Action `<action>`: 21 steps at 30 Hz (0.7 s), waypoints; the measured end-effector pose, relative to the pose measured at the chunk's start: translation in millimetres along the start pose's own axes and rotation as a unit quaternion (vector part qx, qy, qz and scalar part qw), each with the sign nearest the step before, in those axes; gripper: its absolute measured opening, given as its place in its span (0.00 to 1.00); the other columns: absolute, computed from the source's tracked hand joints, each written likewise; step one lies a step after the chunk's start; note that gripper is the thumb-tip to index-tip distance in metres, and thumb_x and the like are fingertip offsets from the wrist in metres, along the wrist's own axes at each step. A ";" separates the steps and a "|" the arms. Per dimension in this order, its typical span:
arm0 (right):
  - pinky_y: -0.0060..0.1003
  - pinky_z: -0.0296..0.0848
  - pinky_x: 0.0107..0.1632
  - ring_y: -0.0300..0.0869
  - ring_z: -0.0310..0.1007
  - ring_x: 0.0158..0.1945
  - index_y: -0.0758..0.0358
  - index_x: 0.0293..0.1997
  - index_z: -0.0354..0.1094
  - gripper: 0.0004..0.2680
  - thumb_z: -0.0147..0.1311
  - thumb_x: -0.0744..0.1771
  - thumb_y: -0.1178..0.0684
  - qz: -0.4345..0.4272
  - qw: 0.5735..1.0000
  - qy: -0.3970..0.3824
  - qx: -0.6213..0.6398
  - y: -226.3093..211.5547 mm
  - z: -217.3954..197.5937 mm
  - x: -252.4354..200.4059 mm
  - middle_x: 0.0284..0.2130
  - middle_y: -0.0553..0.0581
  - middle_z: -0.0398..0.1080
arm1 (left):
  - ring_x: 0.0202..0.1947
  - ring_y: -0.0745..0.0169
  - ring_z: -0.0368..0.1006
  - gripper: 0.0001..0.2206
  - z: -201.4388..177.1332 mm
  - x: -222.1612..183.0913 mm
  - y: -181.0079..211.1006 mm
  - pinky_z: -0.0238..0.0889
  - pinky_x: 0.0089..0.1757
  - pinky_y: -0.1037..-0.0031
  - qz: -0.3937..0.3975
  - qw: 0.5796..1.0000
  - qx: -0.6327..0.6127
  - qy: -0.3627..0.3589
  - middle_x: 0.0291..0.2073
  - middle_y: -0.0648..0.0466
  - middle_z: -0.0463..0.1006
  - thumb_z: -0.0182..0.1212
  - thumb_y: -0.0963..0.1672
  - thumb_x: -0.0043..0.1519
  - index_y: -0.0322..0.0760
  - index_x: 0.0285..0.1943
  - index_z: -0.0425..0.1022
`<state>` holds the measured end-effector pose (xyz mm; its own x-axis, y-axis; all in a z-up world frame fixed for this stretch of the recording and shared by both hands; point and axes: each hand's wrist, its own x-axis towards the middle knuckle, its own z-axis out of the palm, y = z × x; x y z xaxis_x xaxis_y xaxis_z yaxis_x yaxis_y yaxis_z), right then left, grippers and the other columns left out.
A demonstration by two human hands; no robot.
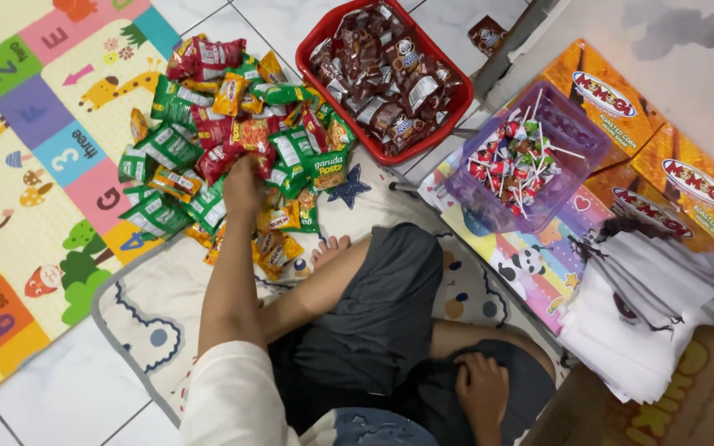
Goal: Packing various snacks and lollipops into small gift bags and placing them into a cardboard box
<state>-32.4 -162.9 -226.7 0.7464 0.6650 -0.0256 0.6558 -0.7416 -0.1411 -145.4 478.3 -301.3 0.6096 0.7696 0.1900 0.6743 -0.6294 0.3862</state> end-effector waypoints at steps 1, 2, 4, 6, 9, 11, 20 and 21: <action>0.46 0.60 0.44 0.45 0.69 0.38 0.42 0.36 0.74 0.06 0.50 0.63 0.53 0.000 1.000 0.011 0.001 -3.8 -2.1 1.0 0.32 0.42 0.73 | 0.41 0.36 0.73 0.22 -3.6 2.9 0.4 0.67 0.34 0.51 0.002 1.000 -0.014 0.027 0.43 0.41 0.78 0.63 0.37 0.50 0.35 0.56 0.72; 0.46 0.60 0.42 0.45 0.69 0.37 0.43 0.34 0.74 0.06 0.50 0.63 0.55 -0.001 1.000 0.022 0.002 -5.5 -5.2 1.5 0.30 0.43 0.73 | 0.38 0.41 0.76 0.18 -6.4 3.1 1.3 0.69 0.32 0.54 0.002 0.998 -0.029 0.054 0.40 0.44 0.80 0.64 0.38 0.53 0.40 0.53 0.77; 0.45 0.61 0.43 0.45 0.69 0.37 0.43 0.34 0.74 0.06 0.50 0.64 0.54 0.010 1.000 0.014 0.003 -6.7 -4.1 1.5 0.31 0.42 0.73 | 0.40 0.40 0.77 0.17 -27.3 1.0 13.8 0.69 0.34 0.54 0.008 0.998 -0.051 0.040 0.42 0.43 0.81 0.63 0.38 0.56 0.37 0.55 0.78; 0.45 0.61 0.43 0.44 0.69 0.37 0.43 0.35 0.75 0.06 0.50 0.64 0.54 0.021 1.000 0.007 0.004 -5.3 -1.3 1.9 0.31 0.41 0.74 | 0.43 0.40 0.77 0.16 -51.0 -6.0 29.6 0.70 0.35 0.55 0.013 0.997 -0.073 0.025 0.43 0.43 0.82 0.63 0.39 0.59 0.34 0.57 0.79; 0.47 0.61 0.41 0.46 0.69 0.37 0.43 0.35 0.74 0.06 0.50 0.63 0.53 0.009 1.000 0.001 -0.002 -2.5 2.7 0.9 0.33 0.42 0.74 | 0.39 0.47 0.79 0.13 -85.9 -29.0 54.0 0.71 0.38 0.60 -0.047 0.980 -0.184 0.052 0.43 0.44 0.84 0.58 0.39 0.66 0.33 0.57 0.81; 0.48 0.59 0.42 0.47 0.68 0.36 0.43 0.34 0.74 0.06 0.49 0.63 0.53 -0.009 0.999 0.027 0.017 -1.9 0.9 1.9 0.32 0.43 0.73 | 0.42 0.56 0.79 0.12 -102.4 -47.9 66.7 0.71 0.43 0.62 -0.084 0.960 -0.261 0.062 0.43 0.47 0.84 0.64 0.44 0.66 0.37 0.57 0.82; 0.47 0.60 0.43 0.46 0.68 0.37 0.46 0.34 0.72 0.05 0.50 0.62 0.55 -0.022 0.998 0.041 0.043 -9.8 -13.0 3.9 0.31 0.44 0.73 | 0.30 0.64 0.79 0.08 -161.3 -101.6 175.7 0.77 0.33 0.74 -0.221 0.732 -0.643 -0.048 0.35 0.51 0.84 0.61 0.44 0.67 0.35 0.43 0.82; 0.47 0.60 0.43 0.46 0.68 0.37 0.46 0.34 0.72 0.05 0.50 0.62 0.55 -0.013 0.998 0.042 0.044 -9.8 -13.3 5.0 0.31 0.44 0.73 | 0.30 0.64 0.79 0.08 -163.5 -106.8 199.4 0.77 0.33 0.74 -0.217 0.733 -0.642 -0.056 0.35 0.51 0.84 0.61 0.44 0.67 0.35 0.43 0.82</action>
<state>-33.6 -153.5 -212.3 0.7383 0.6716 0.0624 0.6657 -0.7107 -0.2277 -144.2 288.1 -97.0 0.5332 0.8083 -0.2498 -0.0891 0.3473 0.9335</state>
